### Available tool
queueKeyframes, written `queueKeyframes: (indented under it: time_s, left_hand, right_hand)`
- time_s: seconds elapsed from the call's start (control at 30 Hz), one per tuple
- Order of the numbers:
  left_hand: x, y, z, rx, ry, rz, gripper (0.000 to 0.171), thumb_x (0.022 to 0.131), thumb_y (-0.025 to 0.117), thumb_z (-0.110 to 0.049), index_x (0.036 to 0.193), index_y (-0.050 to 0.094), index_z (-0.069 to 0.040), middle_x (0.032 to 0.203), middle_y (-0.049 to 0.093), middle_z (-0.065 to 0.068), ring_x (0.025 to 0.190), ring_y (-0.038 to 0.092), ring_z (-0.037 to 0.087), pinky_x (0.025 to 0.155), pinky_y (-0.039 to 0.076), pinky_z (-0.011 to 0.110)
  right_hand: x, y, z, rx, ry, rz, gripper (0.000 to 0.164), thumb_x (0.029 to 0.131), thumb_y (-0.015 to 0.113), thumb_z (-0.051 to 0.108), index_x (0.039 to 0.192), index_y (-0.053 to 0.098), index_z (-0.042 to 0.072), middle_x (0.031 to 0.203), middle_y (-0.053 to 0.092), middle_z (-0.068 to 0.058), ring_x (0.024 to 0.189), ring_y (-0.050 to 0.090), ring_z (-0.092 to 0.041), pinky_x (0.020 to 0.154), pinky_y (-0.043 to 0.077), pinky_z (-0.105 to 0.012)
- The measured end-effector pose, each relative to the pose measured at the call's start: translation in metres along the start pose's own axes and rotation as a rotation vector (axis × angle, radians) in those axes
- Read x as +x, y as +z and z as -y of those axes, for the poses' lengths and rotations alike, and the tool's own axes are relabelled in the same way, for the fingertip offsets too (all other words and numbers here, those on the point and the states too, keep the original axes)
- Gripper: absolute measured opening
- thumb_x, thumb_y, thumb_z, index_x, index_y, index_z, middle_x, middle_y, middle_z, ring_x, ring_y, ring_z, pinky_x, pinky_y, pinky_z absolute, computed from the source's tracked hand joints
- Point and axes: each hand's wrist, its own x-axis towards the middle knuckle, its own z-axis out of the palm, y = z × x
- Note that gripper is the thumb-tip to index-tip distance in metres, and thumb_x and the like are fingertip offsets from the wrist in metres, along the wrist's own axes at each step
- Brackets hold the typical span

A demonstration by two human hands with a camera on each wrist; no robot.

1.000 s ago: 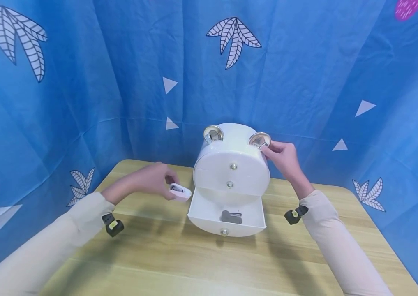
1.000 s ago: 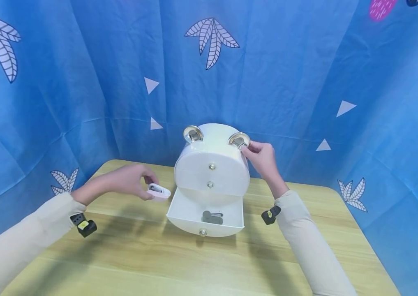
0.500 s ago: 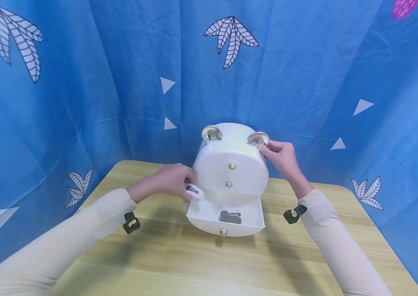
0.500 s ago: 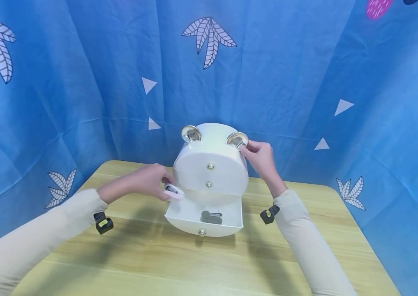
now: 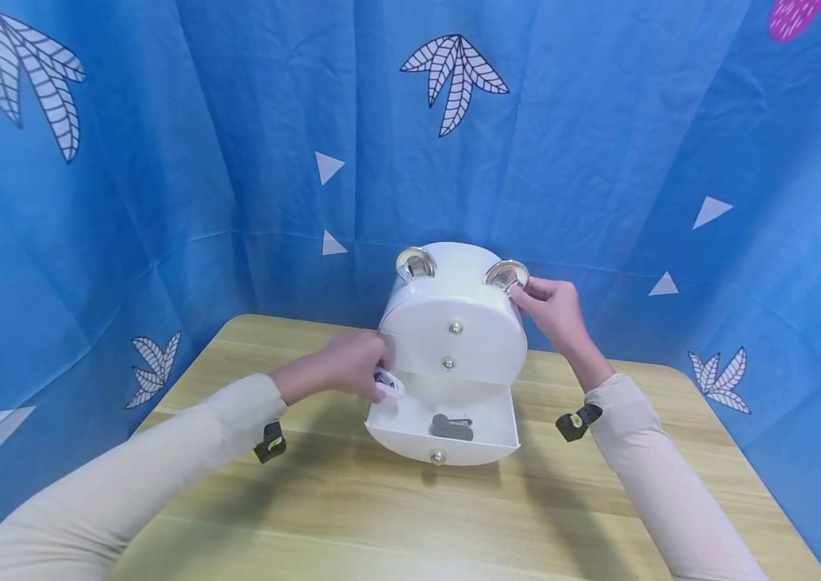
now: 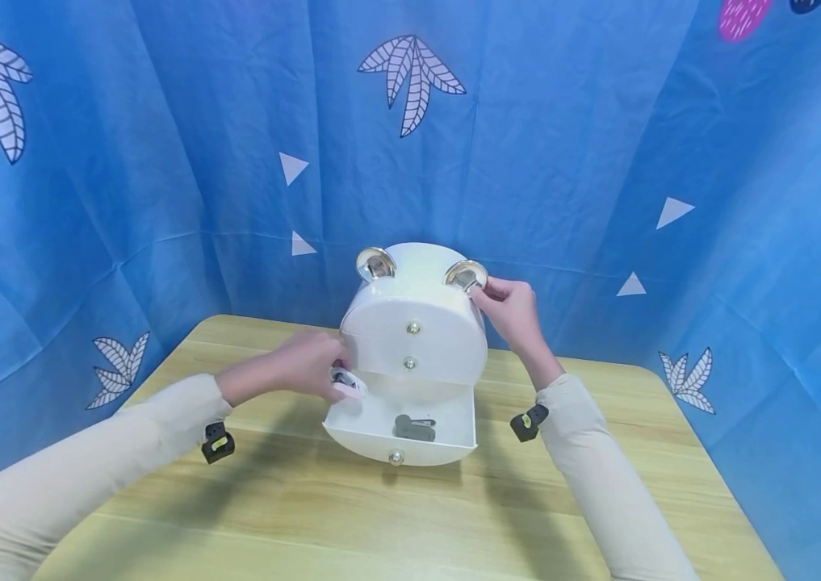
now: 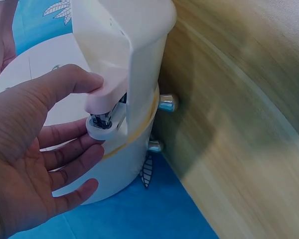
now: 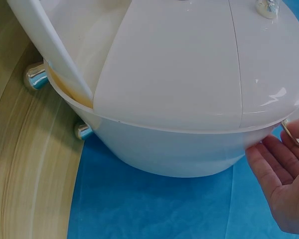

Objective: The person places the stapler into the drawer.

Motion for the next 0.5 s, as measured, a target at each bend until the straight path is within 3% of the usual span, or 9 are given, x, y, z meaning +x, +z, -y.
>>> queueKeyframes:
  time_s: [0.2,0.4,0.5]
  left_hand:
    - [0.001,0.001,-0.005,0.005,0.0,-0.002,0.028,0.068,0.087,-0.024,0.066,0.06,-0.016,0.074,0.053,-0.006,0.068,0.048,0.013,0.052,0.032,0.025]
    - [0.003,0.008,-0.007,0.022,-0.009,-0.003,0.03,0.069,0.089,-0.027,0.067,0.062,-0.016,0.076,0.055,-0.005,0.067,0.048,0.013,0.054,0.034,0.025]
    - [0.006,0.014,-0.007,0.04,-0.006,-0.012,0.03,0.069,0.091,-0.03,0.07,0.065,-0.016,0.08,0.058,-0.006,0.069,0.05,0.012,0.055,0.037,0.026]
  right_hand:
    - [0.0,-0.001,-0.001,-0.008,-0.005,0.001,0.032,0.098,0.067,0.026,0.112,0.075,-0.002,0.091,0.077,0.004,0.088,0.069,0.0,0.088,0.061,-0.032]
    - [0.0,-0.001,-0.002,-0.014,-0.002,0.002,0.033,0.098,0.067,0.027,0.115,0.075,0.0,0.094,0.077,0.001,0.09,0.069,-0.001,0.084,0.06,-0.022]
    - [0.0,-0.001,-0.002,-0.014,-0.007,0.004,0.033,0.098,0.067,0.028,0.115,0.074,0.0,0.093,0.077,0.002,0.09,0.069,-0.001,0.085,0.06,-0.024]
